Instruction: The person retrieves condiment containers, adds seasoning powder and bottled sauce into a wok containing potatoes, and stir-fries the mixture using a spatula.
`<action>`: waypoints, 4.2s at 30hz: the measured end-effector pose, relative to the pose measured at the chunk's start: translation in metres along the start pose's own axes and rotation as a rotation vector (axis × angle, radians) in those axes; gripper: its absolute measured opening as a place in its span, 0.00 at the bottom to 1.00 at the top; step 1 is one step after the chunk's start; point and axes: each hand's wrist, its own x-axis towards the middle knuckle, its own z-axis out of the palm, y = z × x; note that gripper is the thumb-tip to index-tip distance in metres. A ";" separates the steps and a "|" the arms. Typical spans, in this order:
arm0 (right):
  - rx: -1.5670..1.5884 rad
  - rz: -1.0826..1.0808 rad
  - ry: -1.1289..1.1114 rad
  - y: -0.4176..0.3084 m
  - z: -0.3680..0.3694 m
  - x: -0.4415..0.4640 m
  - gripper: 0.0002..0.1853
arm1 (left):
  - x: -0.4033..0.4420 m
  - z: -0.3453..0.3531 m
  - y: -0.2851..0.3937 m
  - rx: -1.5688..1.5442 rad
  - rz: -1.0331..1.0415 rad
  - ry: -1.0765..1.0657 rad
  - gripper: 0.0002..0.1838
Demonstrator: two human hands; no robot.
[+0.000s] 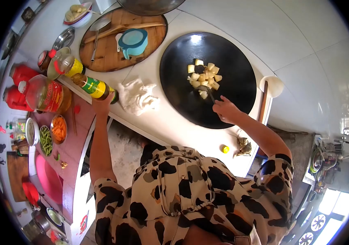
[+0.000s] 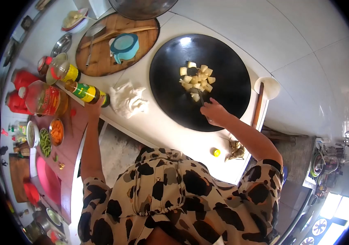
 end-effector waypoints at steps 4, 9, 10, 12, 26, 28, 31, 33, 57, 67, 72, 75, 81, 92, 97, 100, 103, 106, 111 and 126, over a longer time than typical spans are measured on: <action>0.086 0.035 0.211 0.000 -0.028 0.003 0.07 | -0.002 0.001 -0.003 0.007 0.019 0.056 0.30; 0.218 0.188 0.374 0.005 -0.050 -0.006 0.04 | -0.001 0.002 -0.003 -0.014 -0.005 0.058 0.29; 0.240 0.208 0.372 0.009 -0.049 -0.009 0.04 | -0.001 0.002 -0.002 -0.012 -0.008 0.051 0.29; 0.286 0.248 0.367 0.013 -0.048 -0.014 0.04 | -0.002 0.002 0.000 -0.008 -0.014 0.035 0.29; -0.102 0.065 0.358 0.040 -0.036 0.012 0.13 | -0.009 0.005 0.023 0.029 -0.037 0.029 0.29; -0.190 0.069 0.335 0.056 -0.026 0.030 0.16 | -0.012 0.006 0.032 0.057 -0.055 0.034 0.29; -0.281 0.066 0.274 0.079 -0.006 0.049 0.15 | -0.012 0.005 0.031 0.124 -0.050 0.054 0.30; -0.354 0.075 0.217 0.088 0.009 0.050 0.11 | -0.010 0.005 0.028 0.123 -0.060 0.067 0.30; -0.247 0.282 0.114 0.074 -0.011 0.048 0.05 | -0.007 0.002 0.013 0.070 -0.044 0.022 0.30; 1.265 0.903 0.779 0.110 -0.024 0.100 0.09 | -0.006 0.000 0.007 0.044 -0.059 0.035 0.29; 1.232 1.029 0.661 0.111 -0.014 0.093 0.07 | -0.004 -0.002 0.004 0.071 -0.046 0.023 0.29; 1.213 0.906 0.628 0.114 -0.025 0.095 0.07 | -0.007 0.000 0.009 0.130 -0.028 0.051 0.29; 1.131 0.801 0.316 0.090 -0.069 0.092 0.07 | -0.005 0.002 0.007 0.038 -0.053 0.035 0.29; 0.694 0.574 0.334 0.076 -0.081 0.044 0.04 | -0.012 0.005 0.026 0.150 -0.080 0.070 0.31; -0.022 0.122 0.304 0.035 -0.031 0.013 0.11 | -0.005 0.003 0.013 0.111 -0.048 0.036 0.31; -0.118 0.083 0.239 0.010 -0.010 -0.004 0.13 | -0.002 -0.003 0.004 0.107 -0.031 0.005 0.30; -0.191 0.051 0.164 -0.006 0.009 -0.018 0.11 | -0.004 -0.001 0.007 0.038 -0.027 -0.026 0.27; -0.217 0.038 0.134 -0.024 0.006 -0.024 0.10 | -0.003 -0.002 0.009 -0.090 -0.006 -0.079 0.25; -0.159 0.159 0.269 -0.028 -0.019 -0.024 0.09 | 0.002 -0.001 -0.003 -0.198 0.039 -0.099 0.25; 1.053 1.285 1.107 0.018 0.018 -0.017 0.12 | 0.015 -0.018 0.002 -0.260 0.121 -0.390 0.28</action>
